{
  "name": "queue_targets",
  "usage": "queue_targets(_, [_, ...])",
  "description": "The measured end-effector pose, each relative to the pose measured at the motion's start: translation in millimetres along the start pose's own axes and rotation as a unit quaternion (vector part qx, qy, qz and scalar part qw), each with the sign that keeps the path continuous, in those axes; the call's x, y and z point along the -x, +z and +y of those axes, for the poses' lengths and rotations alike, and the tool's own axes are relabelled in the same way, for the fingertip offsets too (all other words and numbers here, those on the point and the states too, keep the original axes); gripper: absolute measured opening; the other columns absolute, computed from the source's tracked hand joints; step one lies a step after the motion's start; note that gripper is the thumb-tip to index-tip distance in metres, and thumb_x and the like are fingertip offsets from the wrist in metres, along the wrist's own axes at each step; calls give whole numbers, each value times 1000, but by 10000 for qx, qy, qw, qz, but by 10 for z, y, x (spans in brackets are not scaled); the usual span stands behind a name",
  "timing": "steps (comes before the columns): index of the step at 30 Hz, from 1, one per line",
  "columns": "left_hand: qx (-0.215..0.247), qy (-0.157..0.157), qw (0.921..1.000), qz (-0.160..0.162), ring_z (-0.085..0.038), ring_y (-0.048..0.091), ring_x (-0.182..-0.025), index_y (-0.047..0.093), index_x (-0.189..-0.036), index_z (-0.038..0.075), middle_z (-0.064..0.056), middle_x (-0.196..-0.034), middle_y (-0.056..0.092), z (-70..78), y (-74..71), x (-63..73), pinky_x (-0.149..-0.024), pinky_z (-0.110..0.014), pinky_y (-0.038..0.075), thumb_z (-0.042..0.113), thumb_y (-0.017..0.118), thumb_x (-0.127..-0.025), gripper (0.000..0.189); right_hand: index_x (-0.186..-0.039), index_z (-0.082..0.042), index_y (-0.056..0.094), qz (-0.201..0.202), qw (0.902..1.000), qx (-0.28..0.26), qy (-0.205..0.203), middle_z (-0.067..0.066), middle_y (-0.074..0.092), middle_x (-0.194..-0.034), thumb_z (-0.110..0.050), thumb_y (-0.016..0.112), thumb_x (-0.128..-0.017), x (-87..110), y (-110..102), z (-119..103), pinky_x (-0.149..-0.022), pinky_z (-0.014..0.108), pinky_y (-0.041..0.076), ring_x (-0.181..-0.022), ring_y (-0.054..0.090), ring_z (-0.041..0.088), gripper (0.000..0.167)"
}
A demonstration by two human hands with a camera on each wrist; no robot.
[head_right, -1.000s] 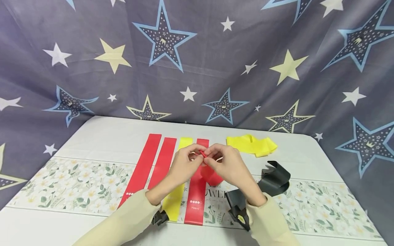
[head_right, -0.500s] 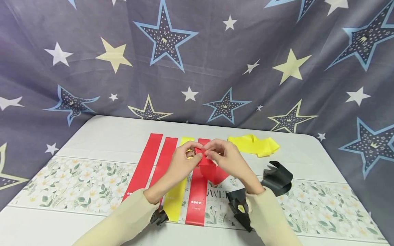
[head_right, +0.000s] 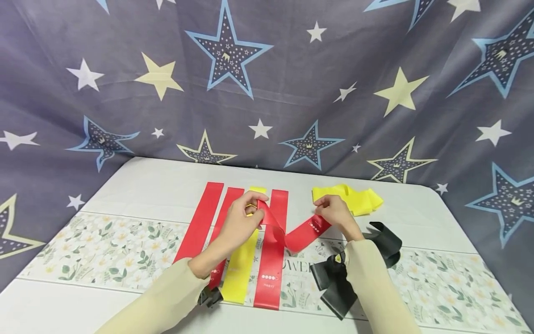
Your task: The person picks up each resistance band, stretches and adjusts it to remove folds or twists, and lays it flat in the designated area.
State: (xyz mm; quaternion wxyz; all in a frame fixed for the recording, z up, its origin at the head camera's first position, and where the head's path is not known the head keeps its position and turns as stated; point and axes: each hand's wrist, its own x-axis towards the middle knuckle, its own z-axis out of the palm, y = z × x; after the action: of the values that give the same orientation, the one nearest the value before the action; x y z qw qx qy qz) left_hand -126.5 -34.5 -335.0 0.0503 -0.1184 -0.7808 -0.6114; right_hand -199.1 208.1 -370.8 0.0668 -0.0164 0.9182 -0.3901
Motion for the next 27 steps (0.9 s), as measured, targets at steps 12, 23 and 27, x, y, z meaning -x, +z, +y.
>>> queue_targets(12, [18,-290,9995,107,-14,51,-62,60,-115,6,-10,-88,57,-11,-78,4,-53,-23,45,2,52,-88,29,-111,10,59,17,9928,1189,134,28,62,-109,-5,63,-84,-101,78,26,-85,46,50,-96,58,36,31])
queue_targets(23, [70,-125,9998,158,-14,51,-56,60,-115,2,-13,-88,57,-36,-122,-43,-51,-23,43,-3,49,-85,32,-100,8,60,105,9944,988,348,24,65,-96,-2,64,-79,-78,70,163,-72,36,50,-84,60,31,24])
queue_targets(27, [53,-167,9997,140,-15,54,-58,60,-117,3,-14,-89,58,-29,-135,-77,-52,-23,45,-2,50,-87,32,-91,6,65,137,9947,973,311,16,64,-82,-3,64,-79,-31,27,178,-64,29,45,-77,56,26,16])
